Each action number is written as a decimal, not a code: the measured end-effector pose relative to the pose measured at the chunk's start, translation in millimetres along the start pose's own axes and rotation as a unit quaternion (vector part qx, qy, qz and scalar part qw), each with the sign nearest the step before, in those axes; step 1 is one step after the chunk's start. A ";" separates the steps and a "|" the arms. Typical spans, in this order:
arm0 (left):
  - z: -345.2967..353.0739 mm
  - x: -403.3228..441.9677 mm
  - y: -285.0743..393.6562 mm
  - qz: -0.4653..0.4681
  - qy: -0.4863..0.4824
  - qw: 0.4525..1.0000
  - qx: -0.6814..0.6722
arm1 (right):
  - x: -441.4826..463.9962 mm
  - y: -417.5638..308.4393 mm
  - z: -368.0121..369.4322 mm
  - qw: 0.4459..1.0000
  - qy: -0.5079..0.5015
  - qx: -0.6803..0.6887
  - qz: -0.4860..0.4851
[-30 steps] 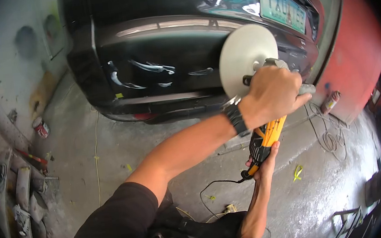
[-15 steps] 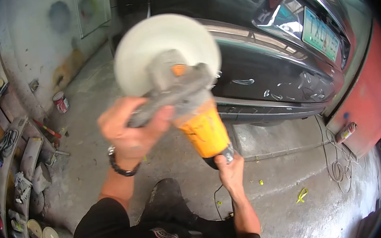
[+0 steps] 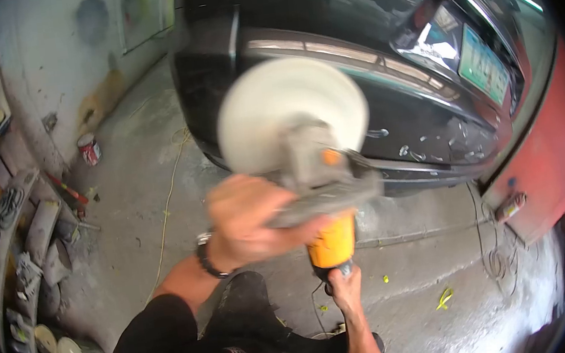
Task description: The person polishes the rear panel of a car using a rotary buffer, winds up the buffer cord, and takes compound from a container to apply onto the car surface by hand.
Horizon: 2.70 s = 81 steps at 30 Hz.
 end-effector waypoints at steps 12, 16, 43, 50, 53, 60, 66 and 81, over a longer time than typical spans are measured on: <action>18.7 34.9 3.0 -0.003 0.037 0.993 -0.113 | -11.1 -23.3 -33.0 0.993 0.110 0.014 -0.030; -51.5 14.4 -26.0 -0.079 0.064 0.993 0.066 | 3.2 -70.1 18.8 0.998 0.013 -0.052 -0.033; 267.3 103.0 146.1 0.098 -0.149 0.984 -0.022 | 28.6 21.8 -168.3 0.960 0.176 0.217 -0.005; 403.1 128.7 193.9 0.140 -0.173 0.974 -0.044 | 51.5 26.5 -261.8 0.928 0.215 0.305 -0.006; 454.6 143.0 210.8 0.144 -0.180 0.971 -0.056 | 58.5 17.5 -307.7 0.920 0.214 0.327 -0.021; 491.7 159.8 215.2 0.111 -0.181 0.969 -0.129 | 45.7 -8.7 -378.9 0.940 0.239 0.242 -0.004; 388.1 141.3 184.5 0.065 -0.118 0.986 -0.102 | 27.5 -11.0 -331.1 0.954 0.212 0.214 0.003; 26.4 55.9 42.1 -0.053 0.078 0.992 0.078 | 8.1 -81.4 -74.0 0.999 0.031 -0.017 -0.025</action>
Point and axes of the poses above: each hand's wrist, its own x-axis towards the middle knuckle, its own z-axis out of the palm, y = z × x, the point moved 9 cm from there along x, towards the middle knuckle, and after that the axes turned 1 degree about -x, right-handed, at the moved point
